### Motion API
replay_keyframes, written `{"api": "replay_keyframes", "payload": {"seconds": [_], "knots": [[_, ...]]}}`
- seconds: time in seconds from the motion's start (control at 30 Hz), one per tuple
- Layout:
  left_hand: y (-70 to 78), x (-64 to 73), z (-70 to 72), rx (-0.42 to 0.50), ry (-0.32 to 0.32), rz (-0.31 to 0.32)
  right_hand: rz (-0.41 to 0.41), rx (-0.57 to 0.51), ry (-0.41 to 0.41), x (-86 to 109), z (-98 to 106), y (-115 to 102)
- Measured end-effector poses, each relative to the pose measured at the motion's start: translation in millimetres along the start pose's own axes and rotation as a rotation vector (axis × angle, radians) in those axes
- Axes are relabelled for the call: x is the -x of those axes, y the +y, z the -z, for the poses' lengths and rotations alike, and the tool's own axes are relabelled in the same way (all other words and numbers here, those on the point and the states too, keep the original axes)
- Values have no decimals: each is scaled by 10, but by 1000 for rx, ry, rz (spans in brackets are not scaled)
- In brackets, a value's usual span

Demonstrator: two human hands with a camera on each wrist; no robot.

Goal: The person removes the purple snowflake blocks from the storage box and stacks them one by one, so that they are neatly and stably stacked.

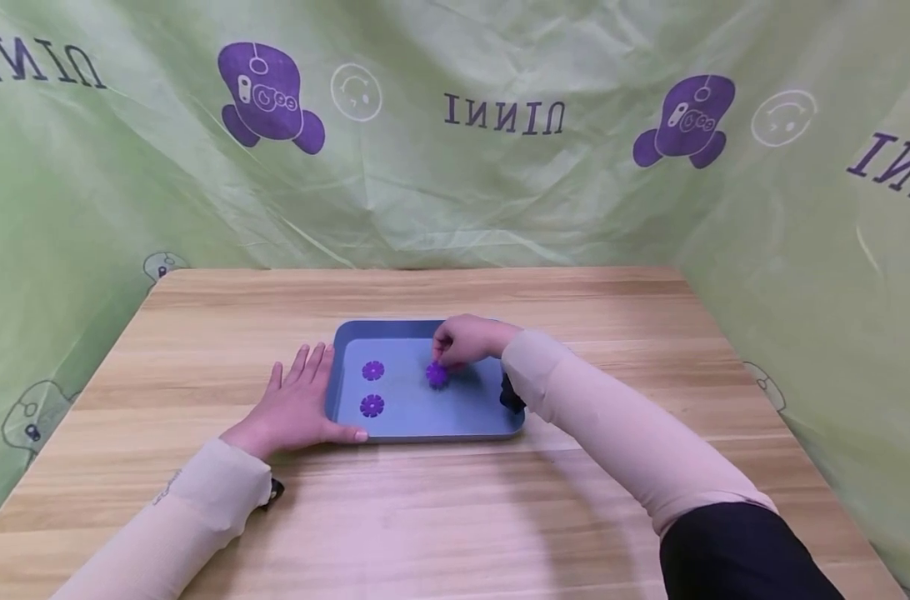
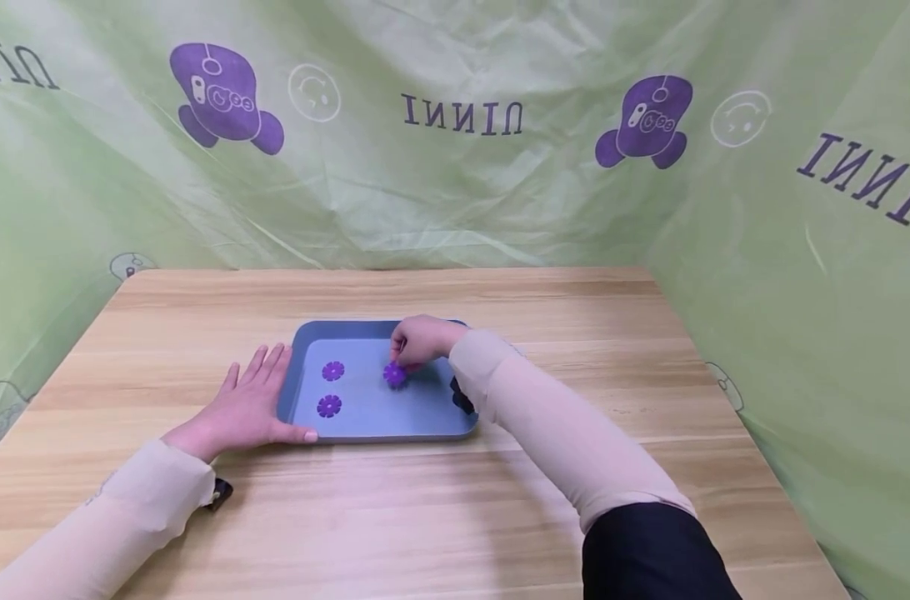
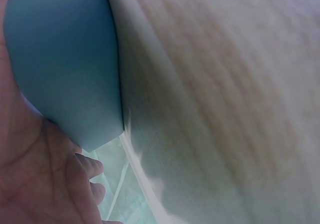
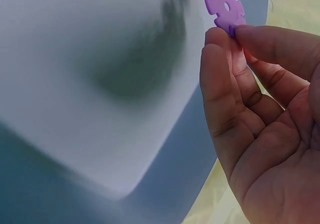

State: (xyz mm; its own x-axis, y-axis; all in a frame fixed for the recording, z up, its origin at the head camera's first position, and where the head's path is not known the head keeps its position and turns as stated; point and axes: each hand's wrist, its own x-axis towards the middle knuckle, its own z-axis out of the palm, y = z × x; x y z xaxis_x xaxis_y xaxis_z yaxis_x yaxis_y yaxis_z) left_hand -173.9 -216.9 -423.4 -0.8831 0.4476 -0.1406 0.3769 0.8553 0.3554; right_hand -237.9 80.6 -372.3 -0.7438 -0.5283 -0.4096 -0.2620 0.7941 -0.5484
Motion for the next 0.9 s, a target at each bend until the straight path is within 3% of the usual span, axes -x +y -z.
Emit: {"api": "replay_keyframes", "payload": {"seconds": [0.9], "knots": [[7, 33, 1, 6, 7, -5, -68, -234, 112, 366, 228, 434]]}}
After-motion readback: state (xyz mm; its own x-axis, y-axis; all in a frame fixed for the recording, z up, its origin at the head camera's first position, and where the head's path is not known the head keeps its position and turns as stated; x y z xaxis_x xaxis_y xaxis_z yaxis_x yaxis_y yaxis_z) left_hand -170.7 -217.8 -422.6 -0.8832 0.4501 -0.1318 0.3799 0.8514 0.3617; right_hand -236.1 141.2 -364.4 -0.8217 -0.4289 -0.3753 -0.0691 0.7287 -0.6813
